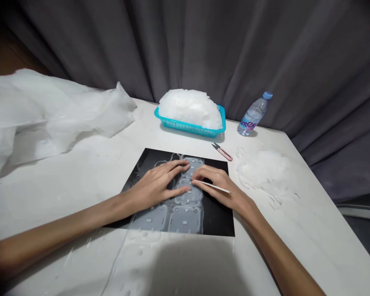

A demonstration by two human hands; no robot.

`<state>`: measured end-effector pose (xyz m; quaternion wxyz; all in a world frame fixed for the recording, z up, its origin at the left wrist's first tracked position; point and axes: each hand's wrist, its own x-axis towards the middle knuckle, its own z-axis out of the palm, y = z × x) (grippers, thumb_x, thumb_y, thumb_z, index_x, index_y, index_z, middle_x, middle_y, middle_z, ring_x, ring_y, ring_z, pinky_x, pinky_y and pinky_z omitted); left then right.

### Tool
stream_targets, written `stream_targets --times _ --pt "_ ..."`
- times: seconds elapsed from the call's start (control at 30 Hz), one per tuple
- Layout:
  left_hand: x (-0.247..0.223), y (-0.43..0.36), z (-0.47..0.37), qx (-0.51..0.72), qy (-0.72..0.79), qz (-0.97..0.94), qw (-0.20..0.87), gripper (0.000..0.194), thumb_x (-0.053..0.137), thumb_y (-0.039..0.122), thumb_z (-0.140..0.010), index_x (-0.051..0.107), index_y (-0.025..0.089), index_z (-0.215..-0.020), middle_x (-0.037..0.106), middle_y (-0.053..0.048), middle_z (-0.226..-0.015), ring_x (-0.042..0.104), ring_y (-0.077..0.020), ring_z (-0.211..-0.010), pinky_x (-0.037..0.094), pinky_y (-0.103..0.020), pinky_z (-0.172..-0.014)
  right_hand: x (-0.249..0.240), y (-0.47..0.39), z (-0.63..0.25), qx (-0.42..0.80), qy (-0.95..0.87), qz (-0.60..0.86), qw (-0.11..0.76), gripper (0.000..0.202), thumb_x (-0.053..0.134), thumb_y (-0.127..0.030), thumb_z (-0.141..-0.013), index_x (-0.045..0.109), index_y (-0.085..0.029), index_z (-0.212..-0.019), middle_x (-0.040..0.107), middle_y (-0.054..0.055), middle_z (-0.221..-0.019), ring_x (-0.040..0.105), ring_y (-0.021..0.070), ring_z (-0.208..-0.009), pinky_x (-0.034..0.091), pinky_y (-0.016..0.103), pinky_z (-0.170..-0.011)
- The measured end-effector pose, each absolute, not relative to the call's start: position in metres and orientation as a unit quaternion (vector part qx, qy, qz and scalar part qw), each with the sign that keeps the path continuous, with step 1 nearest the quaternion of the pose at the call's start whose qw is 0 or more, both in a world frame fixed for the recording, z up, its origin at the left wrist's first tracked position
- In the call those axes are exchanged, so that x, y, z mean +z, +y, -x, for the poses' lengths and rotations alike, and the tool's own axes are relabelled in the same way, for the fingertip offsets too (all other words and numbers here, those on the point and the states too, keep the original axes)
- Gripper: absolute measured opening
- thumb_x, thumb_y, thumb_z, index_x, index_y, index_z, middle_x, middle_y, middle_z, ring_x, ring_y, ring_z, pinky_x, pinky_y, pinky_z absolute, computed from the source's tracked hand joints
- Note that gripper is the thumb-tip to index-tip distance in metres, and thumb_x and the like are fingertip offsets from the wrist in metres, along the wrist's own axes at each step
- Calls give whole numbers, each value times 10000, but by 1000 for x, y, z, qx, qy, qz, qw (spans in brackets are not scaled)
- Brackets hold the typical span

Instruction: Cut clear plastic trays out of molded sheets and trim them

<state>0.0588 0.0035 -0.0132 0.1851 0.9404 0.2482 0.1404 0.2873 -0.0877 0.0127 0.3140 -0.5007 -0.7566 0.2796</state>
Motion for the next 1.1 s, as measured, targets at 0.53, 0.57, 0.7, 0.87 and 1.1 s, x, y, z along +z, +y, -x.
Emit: stream_targets --times 0.53,0.57,0.7,0.87,1.1 --pt "-16 3 -59 164 222 -935 224 562 594 512 -1022 475 202 -1476 516 -138 -1538 517 -323 -1418 456 -525 -1161 16 -91 -280 168 -817 498 238 168 449 -245 -1095 613 -227 -1124 678 98 -1149 665 244 -1080 538 398 -938" --pt "-17 4 -59 168 222 -934 225 563 588 522 -1022 478 201 -1472 518 -139 -1535 522 -322 -1412 457 -525 -1158 18 -92 -281 159 -820 500 227 175 443 -241 -1095 615 -227 -1122 681 103 -1141 669 251 -1066 543 404 -919" --pt "-18 5 -59 168 229 -930 232 583 593 544 -1013 476 214 -1480 507 -139 -1546 515 -333 -1418 471 -531 -1138 24 -96 -287 163 -819 505 220 176 458 -256 -1093 631 -230 -1114 694 101 -1104 677 246 -1001 544 387 -857" --pt "-17 3 -58 155 243 -932 221 593 592 547 -1013 474 200 -1479 486 -140 -1568 470 -343 -1457 468 -518 -1137 22 -95 -289 204 -803 502 248 162 494 -290 -1087 646 -234 -1089 701 80 -1097 679 224 -982 537 363 -875" --pt "-8 -11 -55 203 169 -961 81 237 531 306 -1070 684 156 -1172 725 -112 -1173 680 -288 -1104 542 -470 -978 20 -94 -284 190 -809 503 238 157 482 -283 -1093 627 -231 -1124 691 81 -1135 681 225 -1034 534 365 -911"
